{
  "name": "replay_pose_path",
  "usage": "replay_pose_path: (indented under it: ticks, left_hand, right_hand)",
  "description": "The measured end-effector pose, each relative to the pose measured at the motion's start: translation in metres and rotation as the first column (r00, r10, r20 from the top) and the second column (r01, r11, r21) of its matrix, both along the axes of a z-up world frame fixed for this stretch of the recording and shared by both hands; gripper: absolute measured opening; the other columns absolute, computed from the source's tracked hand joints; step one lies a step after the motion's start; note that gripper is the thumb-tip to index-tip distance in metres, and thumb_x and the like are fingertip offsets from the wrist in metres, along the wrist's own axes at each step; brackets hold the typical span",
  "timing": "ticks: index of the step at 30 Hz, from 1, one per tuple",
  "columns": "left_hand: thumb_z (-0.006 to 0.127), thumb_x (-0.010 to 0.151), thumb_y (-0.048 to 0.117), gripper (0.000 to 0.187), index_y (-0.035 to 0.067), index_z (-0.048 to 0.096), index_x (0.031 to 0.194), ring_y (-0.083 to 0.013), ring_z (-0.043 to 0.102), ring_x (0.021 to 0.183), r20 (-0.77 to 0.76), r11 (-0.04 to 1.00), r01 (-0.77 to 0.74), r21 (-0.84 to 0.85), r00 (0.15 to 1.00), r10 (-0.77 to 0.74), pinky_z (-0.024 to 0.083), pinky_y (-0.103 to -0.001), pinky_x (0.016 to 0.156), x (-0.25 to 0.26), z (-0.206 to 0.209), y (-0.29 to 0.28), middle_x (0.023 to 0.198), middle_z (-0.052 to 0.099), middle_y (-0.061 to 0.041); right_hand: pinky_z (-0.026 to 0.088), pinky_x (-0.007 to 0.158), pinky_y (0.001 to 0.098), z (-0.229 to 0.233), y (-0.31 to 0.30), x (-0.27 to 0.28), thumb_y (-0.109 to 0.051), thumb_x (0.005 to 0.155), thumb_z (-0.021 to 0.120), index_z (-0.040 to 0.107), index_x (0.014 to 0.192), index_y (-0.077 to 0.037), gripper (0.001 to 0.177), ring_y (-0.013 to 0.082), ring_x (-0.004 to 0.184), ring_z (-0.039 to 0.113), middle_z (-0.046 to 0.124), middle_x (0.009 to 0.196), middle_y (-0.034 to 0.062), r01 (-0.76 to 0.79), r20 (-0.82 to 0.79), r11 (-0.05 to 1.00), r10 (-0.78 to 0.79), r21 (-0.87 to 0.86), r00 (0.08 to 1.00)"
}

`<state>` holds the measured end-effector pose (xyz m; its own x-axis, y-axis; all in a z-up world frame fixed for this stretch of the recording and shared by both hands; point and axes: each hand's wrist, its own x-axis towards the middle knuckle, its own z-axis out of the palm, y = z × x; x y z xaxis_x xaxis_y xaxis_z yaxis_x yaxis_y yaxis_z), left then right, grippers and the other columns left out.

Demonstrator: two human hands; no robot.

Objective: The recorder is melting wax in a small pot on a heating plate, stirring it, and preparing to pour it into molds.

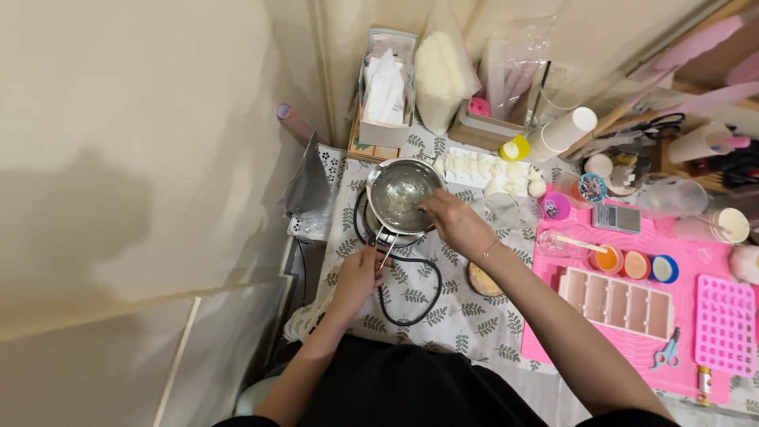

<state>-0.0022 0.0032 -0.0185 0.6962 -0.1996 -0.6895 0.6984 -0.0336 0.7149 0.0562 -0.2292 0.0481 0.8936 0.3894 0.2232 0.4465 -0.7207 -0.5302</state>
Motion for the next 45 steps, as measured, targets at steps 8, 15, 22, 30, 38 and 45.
replay_pose_path:
  ticks: [8,15,22,30,38,45]
  left_hand:
    - [0.043,0.106,0.037,0.048,0.002,0.072,0.089,-0.0075,0.044,0.047,0.012,0.998,-0.053,-0.027,0.999,0.053,0.035,-0.025,0.043,-0.007,-0.008,-0.008,0.060,0.055,0.001]
    - [0.042,0.106,0.036,0.048,0.001,0.071,0.089,-0.0075,0.044,0.046,0.014,0.996,-0.056,-0.063,0.998,0.057,0.035,-0.024,0.042,-0.007,-0.012,-0.007,0.060,0.055,0.001]
    - [0.039,0.107,0.040,0.054,0.001,0.070,0.088,-0.0063,0.044,0.047,0.024,0.998,-0.036,-0.044,0.999,0.037,0.036,-0.023,0.042,-0.007,-0.004,-0.008,0.061,0.054,0.001]
    - [0.040,0.106,0.036,0.049,0.001,0.071,0.090,-0.0067,0.043,0.046,0.011,0.997,-0.044,-0.056,0.999,0.045,0.035,-0.024,0.042,-0.007,-0.012,-0.007,0.062,0.055,0.001]
    - [0.041,0.107,0.037,0.050,0.001,0.071,0.090,-0.0069,0.043,0.047,0.001,0.998,-0.031,-0.057,1.000,0.031,0.034,-0.024,0.043,-0.006,-0.003,-0.005,0.062,0.053,0.001]
    - [0.040,0.107,0.045,0.056,0.002,0.072,0.089,-0.0064,0.045,0.048,-0.015,1.000,0.000,-0.021,1.000,0.000,0.034,-0.023,0.043,-0.001,0.006,-0.002,0.061,0.053,0.002]
  right_hand:
    - [0.054,0.054,0.0327,-0.031,-0.015,0.017,-0.014,0.104,0.047,0.071,0.095,0.005,0.032,0.0157,0.054,0.065,0.067,0.065,0.0079,0.678,-0.666,0.719,-0.431,0.154,0.609]
    - [0.048,0.053,0.0293,-0.069,-0.033,0.001,-0.016,0.106,0.047,0.068,0.097,0.008,0.033,0.0131,0.056,0.053,0.060,0.072,0.0049,0.851,-0.818,0.331,-0.280,0.409,0.502]
    - [0.046,0.054,0.0291,-0.062,-0.032,0.005,-0.011,0.102,0.051,0.067,0.096,0.008,0.025,0.0153,0.058,0.054,0.062,0.074,0.0058,0.856,-0.830,0.207,-0.220,0.474,0.513]
    - [0.047,0.054,0.0288,-0.058,-0.014,0.018,-0.016,0.106,0.050,0.066,0.095,0.006,0.030,0.0136,0.057,0.054,0.062,0.074,0.0059,0.803,-0.736,0.177,-0.326,0.569,0.593]
    - [0.055,0.068,0.0368,0.019,0.012,0.005,-0.004,0.102,0.059,0.068,0.108,0.001,0.012,0.0272,0.074,0.067,0.067,0.092,0.0150,0.191,0.183,0.969,-0.218,0.155,0.959]
    - [0.056,0.068,0.0384,0.044,0.005,-0.009,-0.001,0.097,0.063,0.068,0.106,0.002,0.011,0.0290,0.074,0.068,0.067,0.091,0.0149,0.117,0.133,0.988,-0.131,0.105,0.982]
